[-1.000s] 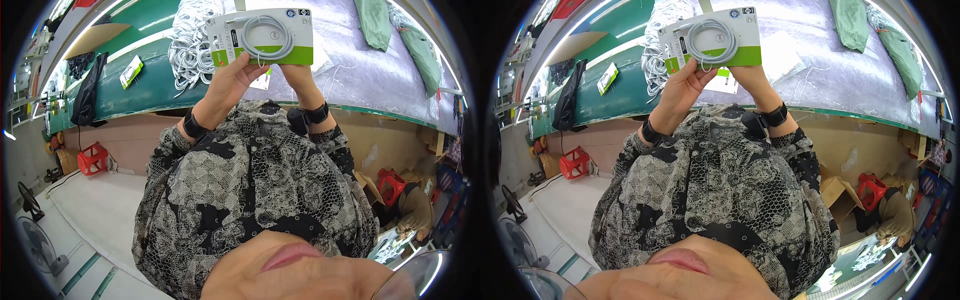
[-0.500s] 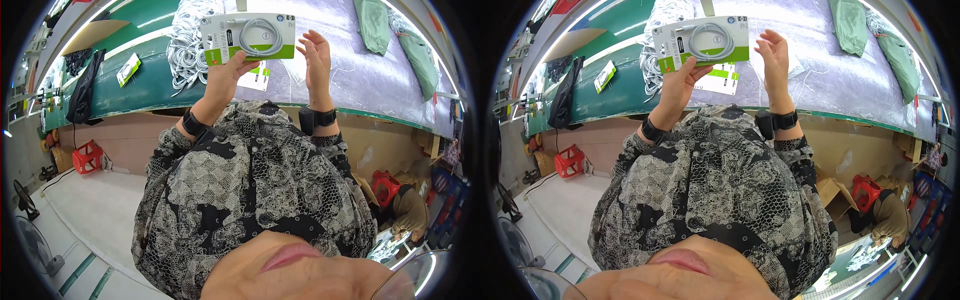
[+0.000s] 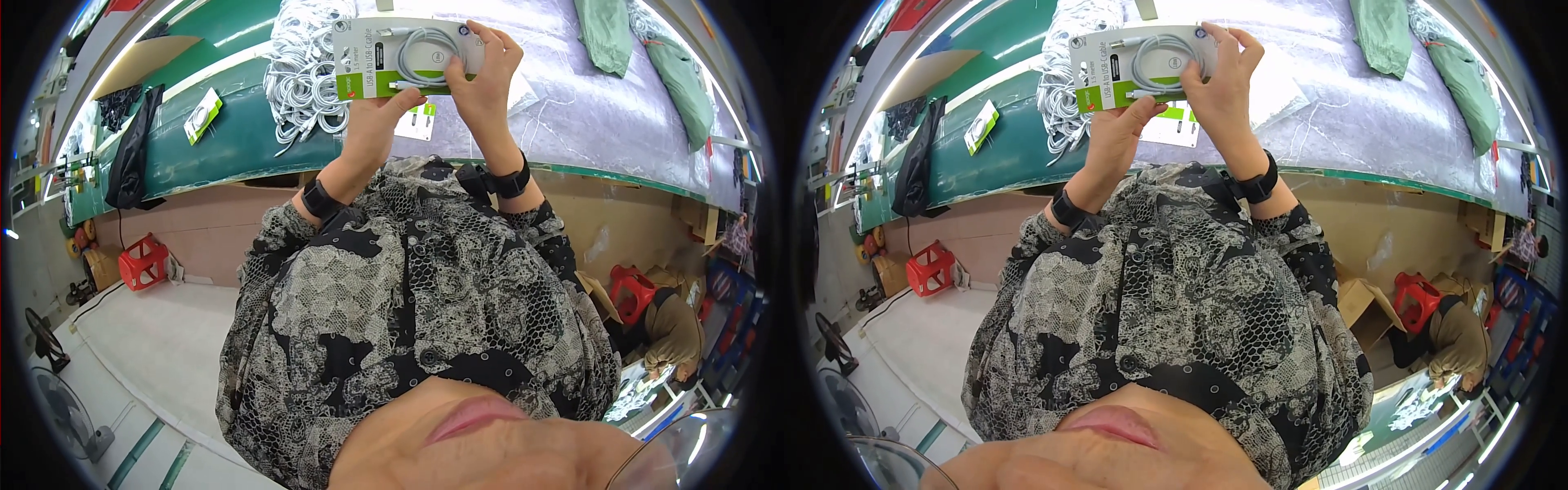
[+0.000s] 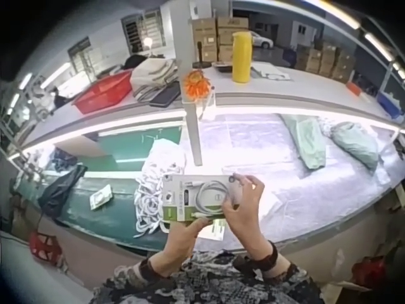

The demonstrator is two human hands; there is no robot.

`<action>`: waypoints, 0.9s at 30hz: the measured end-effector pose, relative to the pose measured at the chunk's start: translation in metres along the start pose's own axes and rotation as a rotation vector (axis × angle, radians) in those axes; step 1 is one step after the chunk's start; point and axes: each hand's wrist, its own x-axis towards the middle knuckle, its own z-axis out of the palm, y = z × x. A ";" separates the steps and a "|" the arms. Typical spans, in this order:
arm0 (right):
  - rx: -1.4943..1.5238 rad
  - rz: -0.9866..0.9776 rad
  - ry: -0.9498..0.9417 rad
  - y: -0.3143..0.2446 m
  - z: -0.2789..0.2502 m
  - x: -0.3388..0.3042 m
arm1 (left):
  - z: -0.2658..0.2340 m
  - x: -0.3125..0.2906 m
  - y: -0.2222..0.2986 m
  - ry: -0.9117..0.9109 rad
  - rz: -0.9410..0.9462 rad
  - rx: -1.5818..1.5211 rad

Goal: The person packages a USB cable by placing it into a cardboard backing and threading a plastic tie through the holes to secure it. They then turn the package over to pull the tie tight before setting the unit aside and repeating the process.

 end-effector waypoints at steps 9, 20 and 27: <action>0.036 0.044 0.043 -0.013 0.013 -0.006 | 0.009 0.010 -0.020 0.096 0.051 -0.111; 0.011 0.015 0.032 -0.011 0.007 -0.009 | -0.004 0.003 -0.007 0.056 -0.004 -0.088; -0.058 -0.113 0.041 -0.013 -0.001 -0.003 | -0.015 0.002 -0.007 0.032 -0.119 -0.153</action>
